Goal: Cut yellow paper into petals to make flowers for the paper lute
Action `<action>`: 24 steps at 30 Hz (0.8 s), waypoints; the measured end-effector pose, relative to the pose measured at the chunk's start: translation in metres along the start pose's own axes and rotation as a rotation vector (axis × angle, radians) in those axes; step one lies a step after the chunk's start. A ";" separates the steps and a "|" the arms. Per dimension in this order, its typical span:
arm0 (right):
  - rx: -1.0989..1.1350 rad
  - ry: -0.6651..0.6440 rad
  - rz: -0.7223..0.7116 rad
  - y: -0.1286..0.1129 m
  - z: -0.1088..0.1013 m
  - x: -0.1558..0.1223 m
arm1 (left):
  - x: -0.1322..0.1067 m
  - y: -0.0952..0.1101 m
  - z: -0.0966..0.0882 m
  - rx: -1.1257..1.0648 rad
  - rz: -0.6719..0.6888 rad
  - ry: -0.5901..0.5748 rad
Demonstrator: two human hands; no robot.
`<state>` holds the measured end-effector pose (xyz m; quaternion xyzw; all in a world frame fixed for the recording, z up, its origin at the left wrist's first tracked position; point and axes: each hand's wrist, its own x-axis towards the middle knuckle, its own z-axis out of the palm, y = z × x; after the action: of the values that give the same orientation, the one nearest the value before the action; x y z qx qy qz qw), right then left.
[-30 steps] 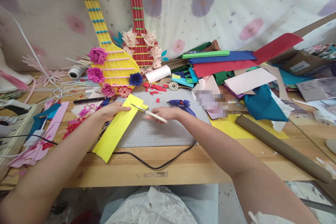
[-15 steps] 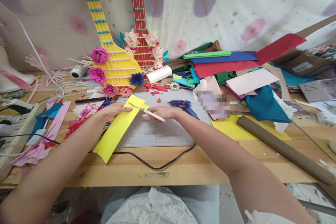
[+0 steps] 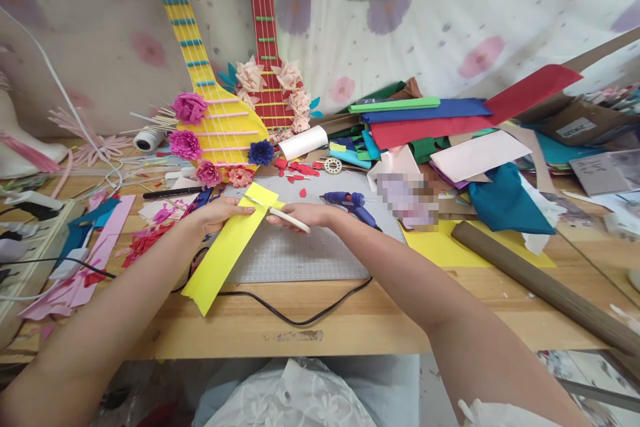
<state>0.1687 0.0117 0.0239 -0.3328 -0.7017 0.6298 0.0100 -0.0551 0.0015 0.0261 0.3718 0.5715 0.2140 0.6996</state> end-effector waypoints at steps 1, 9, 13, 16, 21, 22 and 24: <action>-0.001 0.014 0.007 0.000 0.000 -0.001 | 0.001 0.000 0.000 0.001 -0.003 -0.006; -0.013 0.070 0.088 0.010 0.002 -0.003 | 0.011 -0.001 0.004 0.021 -0.093 -0.058; -0.006 0.067 0.108 0.014 0.002 -0.001 | 0.013 0.000 0.004 0.011 -0.122 -0.063; 0.017 0.041 0.099 0.014 0.000 -0.003 | 0.010 -0.001 -0.002 0.000 -0.122 -0.037; 0.110 0.082 0.046 0.000 0.003 -0.011 | -0.004 0.003 -0.008 0.010 -0.035 0.044; 0.133 0.110 0.016 -0.004 0.005 -0.012 | -0.007 0.004 -0.007 0.020 -0.014 0.049; 0.161 0.192 -0.052 -0.012 0.009 -0.010 | -0.012 0.007 -0.003 0.047 0.021 0.057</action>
<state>0.1674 -0.0006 0.0365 -0.3716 -0.6531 0.6488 0.1202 -0.0597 -0.0021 0.0388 0.3877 0.5923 0.2184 0.6717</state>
